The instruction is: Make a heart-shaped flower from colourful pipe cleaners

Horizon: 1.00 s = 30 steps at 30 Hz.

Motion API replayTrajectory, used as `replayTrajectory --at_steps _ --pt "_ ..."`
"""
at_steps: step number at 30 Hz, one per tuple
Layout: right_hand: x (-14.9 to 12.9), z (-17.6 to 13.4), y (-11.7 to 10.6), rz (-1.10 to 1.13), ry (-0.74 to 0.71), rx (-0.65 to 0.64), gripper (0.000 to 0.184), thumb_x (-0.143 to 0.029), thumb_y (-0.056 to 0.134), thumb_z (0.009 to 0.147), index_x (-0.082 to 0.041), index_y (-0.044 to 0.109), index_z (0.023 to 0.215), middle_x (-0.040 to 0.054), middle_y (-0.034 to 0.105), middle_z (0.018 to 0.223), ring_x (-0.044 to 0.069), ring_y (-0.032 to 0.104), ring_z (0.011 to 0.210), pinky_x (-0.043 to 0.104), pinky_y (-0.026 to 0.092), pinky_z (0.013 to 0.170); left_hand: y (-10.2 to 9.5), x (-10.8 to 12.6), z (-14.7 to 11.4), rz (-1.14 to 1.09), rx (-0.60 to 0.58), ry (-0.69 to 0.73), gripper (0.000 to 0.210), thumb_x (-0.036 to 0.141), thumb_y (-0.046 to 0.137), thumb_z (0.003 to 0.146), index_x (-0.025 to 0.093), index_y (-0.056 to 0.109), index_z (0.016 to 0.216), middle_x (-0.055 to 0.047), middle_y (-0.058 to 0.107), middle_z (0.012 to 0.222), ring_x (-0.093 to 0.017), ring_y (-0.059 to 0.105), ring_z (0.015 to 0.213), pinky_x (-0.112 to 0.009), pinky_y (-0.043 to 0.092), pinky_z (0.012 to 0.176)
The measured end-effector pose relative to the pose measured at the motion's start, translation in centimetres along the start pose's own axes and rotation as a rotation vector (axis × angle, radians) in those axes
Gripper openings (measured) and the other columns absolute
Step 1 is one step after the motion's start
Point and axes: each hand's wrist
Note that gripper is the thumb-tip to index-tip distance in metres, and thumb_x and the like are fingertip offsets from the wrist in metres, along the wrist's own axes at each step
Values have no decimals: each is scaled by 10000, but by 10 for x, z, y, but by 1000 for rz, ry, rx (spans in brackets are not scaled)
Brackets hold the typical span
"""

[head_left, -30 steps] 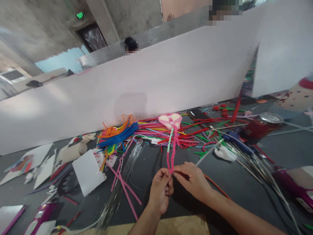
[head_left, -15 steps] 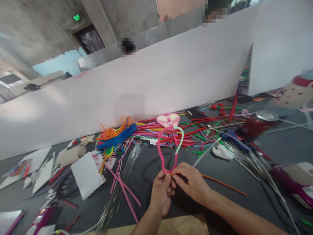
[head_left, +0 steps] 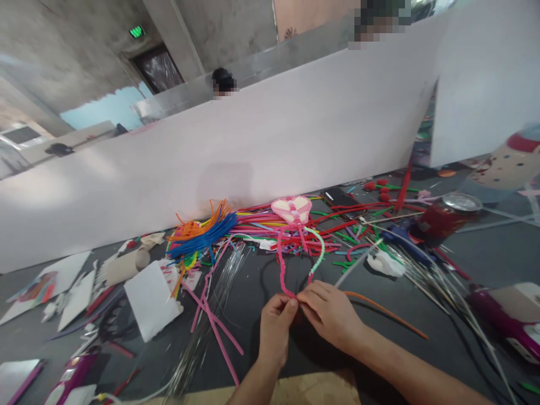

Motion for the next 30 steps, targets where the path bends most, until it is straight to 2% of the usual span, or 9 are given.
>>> replayTrajectory --at_steps 4,10,19,25,30 --pt "-1 1 -2 -60 -44 22 184 -175 442 897 -177 605 812 48 627 731 169 524 688 292 420 657 -1 0 3 -50 42 11 235 337 763 631 135 651 673 28 578 598 -78 456 553 -194 374 562" --pt "-2 1 -2 47 -24 35 155 -153 448 895 -178 597 861 45 644 783 162 534 725 287 436 692 0 0 1 -91 57 -58 289 403 738 652 140 617 661 55 497 529 -43 378 447 -160 277 423" --pt "4 -2 4 -95 -87 23 208 -149 425 904 -180 608 809 47 621 747 161 504 701 294 418 685 3 2 0 -53 68 -73 300 416 719 670 130 628 670 22 569 575 -62 451 468 -173 349 442" --pt "5 -3 6 -116 -86 11 191 -128 442 889 -181 609 813 45 621 751 165 507 704 298 417 678 3 2 1 -176 45 -79 247 351 740 664 138 647 747 11 602 636 -84 504 559 -190 394 532" --pt "9 -3 5 -66 -122 8 210 -149 410 917 -183 611 865 51 632 785 162 549 737 320 434 723 3 7 3 -250 64 -122 248 330 769 620 138 646 716 26 578 594 -76 483 515 -194 387 509"
Point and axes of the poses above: each hand's wrist, its own z-axis towards the middle knuckle, its own y-axis out of the palm, x = y × z
